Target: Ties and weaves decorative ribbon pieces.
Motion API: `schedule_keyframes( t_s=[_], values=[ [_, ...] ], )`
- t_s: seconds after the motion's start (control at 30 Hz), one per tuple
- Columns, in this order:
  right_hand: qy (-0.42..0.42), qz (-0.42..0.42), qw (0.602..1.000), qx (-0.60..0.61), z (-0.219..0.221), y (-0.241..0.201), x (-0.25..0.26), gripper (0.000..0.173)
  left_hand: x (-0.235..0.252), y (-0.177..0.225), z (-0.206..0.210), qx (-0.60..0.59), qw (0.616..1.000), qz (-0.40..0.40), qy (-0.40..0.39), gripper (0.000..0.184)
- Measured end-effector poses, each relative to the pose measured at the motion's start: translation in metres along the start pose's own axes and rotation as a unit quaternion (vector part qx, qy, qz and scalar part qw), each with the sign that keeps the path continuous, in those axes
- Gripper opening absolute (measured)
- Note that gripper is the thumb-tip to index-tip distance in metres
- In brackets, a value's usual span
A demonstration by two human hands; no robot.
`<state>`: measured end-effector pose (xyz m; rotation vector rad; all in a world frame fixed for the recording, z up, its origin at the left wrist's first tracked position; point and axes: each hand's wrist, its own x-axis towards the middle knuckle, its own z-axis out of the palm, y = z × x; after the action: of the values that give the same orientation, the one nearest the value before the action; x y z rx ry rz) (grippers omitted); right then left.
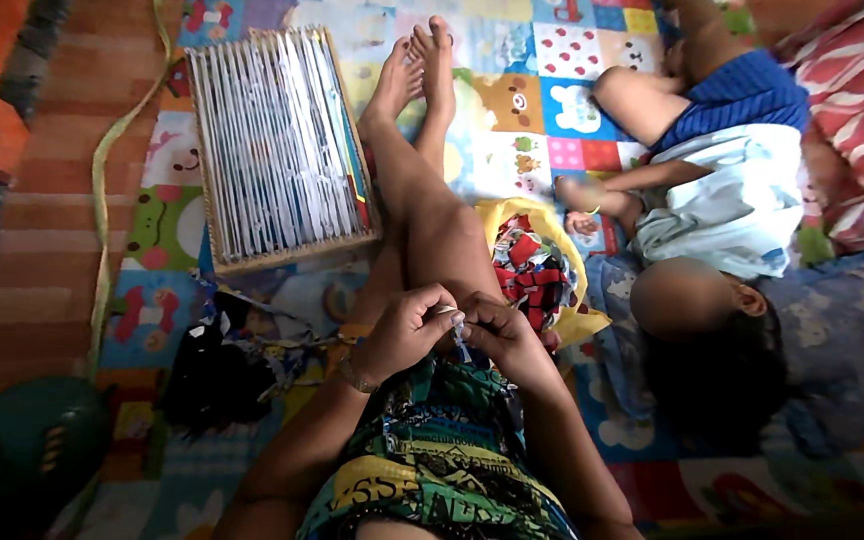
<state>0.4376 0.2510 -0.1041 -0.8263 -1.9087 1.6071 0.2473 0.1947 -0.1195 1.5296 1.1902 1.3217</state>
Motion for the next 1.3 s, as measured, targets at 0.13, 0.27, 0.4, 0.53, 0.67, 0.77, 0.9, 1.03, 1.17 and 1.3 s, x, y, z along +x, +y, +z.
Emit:
schedule_keyframes(
  t_s=[0.13,0.27,0.4,0.53,0.67,0.77,0.9,1.03,1.17,1.3],
  values=[
    [0.018,-0.02,1.0,-0.008,0.001,0.001,-0.001,0.017,0.0,0.001,0.002,-0.064,0.994,-0.089,-0.002,0.012],
    [0.01,-0.026,1.0,-0.003,-0.001,0.003,-0.002,0.019,0.002,0.003,0.003,-0.097,0.985,-0.141,0.005,0.01],
    [0.02,-0.014,1.0,-0.006,0.002,0.001,-0.002,0.018,0.002,0.006,0.003,-0.099,0.983,-0.15,0.018,0.008],
    [0.046,0.001,0.999,0.01,0.009,0.002,-0.001,0.018,0.003,0.009,0.001,-0.137,0.97,-0.203,0.003,0.013],
    [0.027,0.045,0.99,0.129,0.008,0.007,0.001,0.016,0.002,0.0,0.001,-0.094,0.979,-0.17,0.063,0.008],
    [0.014,0.068,0.977,0.203,0.006,0.011,0.002,0.019,-0.003,-0.014,-0.003,0.037,0.988,-0.03,0.148,0.027],
    [0.018,0.059,0.973,0.223,0.004,0.013,0.0,0.017,-0.006,-0.001,-0.015,0.081,0.991,0.051,0.09,0.018],
    [0.024,0.039,0.988,0.146,0.003,0.008,0.0,0.014,-0.011,0.012,-0.01,0.128,0.991,-0.032,0.026,0.02],
    [0.047,0.018,0.998,0.034,0.004,0.002,0.0,0.016,-0.009,0.015,-0.007,0.108,0.99,-0.078,0.037,0.015],
    [0.089,-0.001,0.996,-0.03,0.008,0.004,0.0,0.016,-0.006,0.021,-0.007,0.086,0.988,-0.128,0.024,0.015]
  ],
)
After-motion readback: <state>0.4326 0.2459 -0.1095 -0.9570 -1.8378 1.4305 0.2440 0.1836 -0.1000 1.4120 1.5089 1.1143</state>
